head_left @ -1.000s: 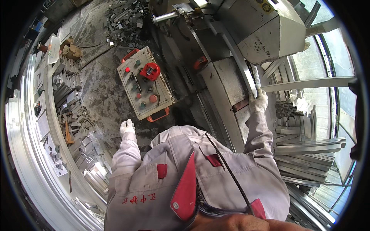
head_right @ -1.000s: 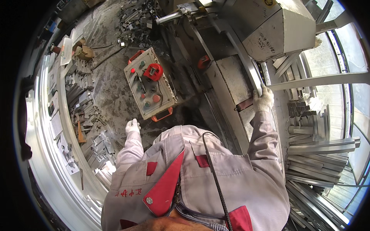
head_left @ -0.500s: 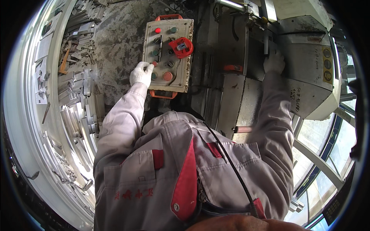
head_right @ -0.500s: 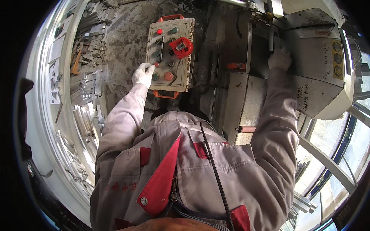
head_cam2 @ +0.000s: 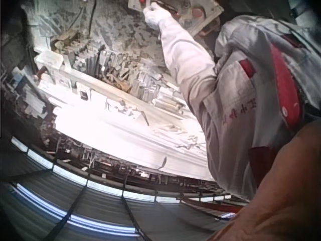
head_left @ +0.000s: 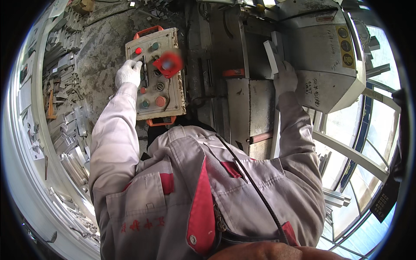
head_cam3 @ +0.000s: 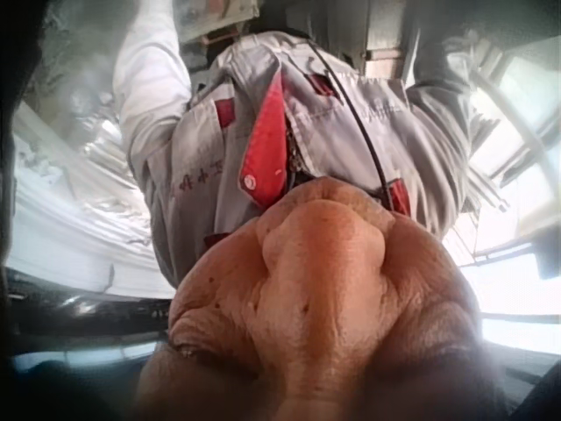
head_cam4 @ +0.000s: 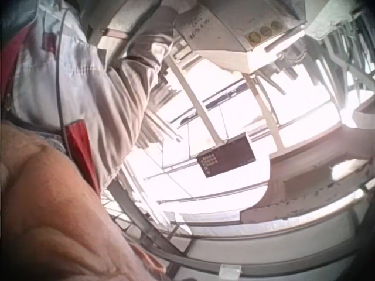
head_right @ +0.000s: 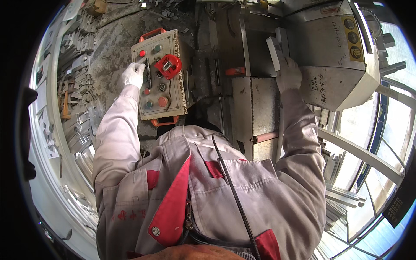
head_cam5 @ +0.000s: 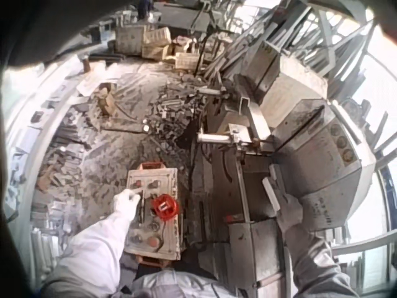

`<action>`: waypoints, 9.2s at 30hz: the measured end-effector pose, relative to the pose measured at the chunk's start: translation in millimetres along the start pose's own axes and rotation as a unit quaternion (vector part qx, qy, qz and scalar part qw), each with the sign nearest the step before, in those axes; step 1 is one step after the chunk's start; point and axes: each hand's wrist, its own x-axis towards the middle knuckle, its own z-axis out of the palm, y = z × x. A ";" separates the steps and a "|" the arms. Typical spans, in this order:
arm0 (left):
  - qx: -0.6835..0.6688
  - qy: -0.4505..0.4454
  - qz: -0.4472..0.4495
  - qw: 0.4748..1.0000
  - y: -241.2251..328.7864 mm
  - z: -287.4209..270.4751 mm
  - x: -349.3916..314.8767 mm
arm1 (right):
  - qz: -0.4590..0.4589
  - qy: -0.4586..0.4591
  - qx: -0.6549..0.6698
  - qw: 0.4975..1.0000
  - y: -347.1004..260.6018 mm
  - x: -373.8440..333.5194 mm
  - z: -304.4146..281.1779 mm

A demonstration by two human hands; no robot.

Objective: The person operates a metal cutting machine in a workshop. They repeatedly place metal strips into the machine, press buttons on a handheld control box to activate the cut, and remove the cut pieces.

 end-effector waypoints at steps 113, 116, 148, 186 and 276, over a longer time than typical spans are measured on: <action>-0.774 0.351 -0.282 0.444 -706.6 -238.4 -11.6 | 0.325 -0.175 0.285 0.885 -192.7 -101.3 -20.8; -0.760 0.256 -0.387 0.455 -671.7 -132.7 -38.6 | 0.346 -0.168 0.293 0.875 -191.6 -112.1 -17.4; -0.447 -0.006 -0.207 0.870 -269.1 10.9 -94.2 | 0.415 0.000 0.238 0.878 -14.0 -324.8 -10.4; -0.403 -0.041 -0.239 0.883 -254.8 48.7 -56.5 | 0.302 0.132 0.142 0.933 -37.5 -195.2 -14.5; -0.451 -0.012 -0.051 0.891 -76.9 4.4 -37.9 | -0.094 -0.073 0.019 0.993 10.1 192.8 42.9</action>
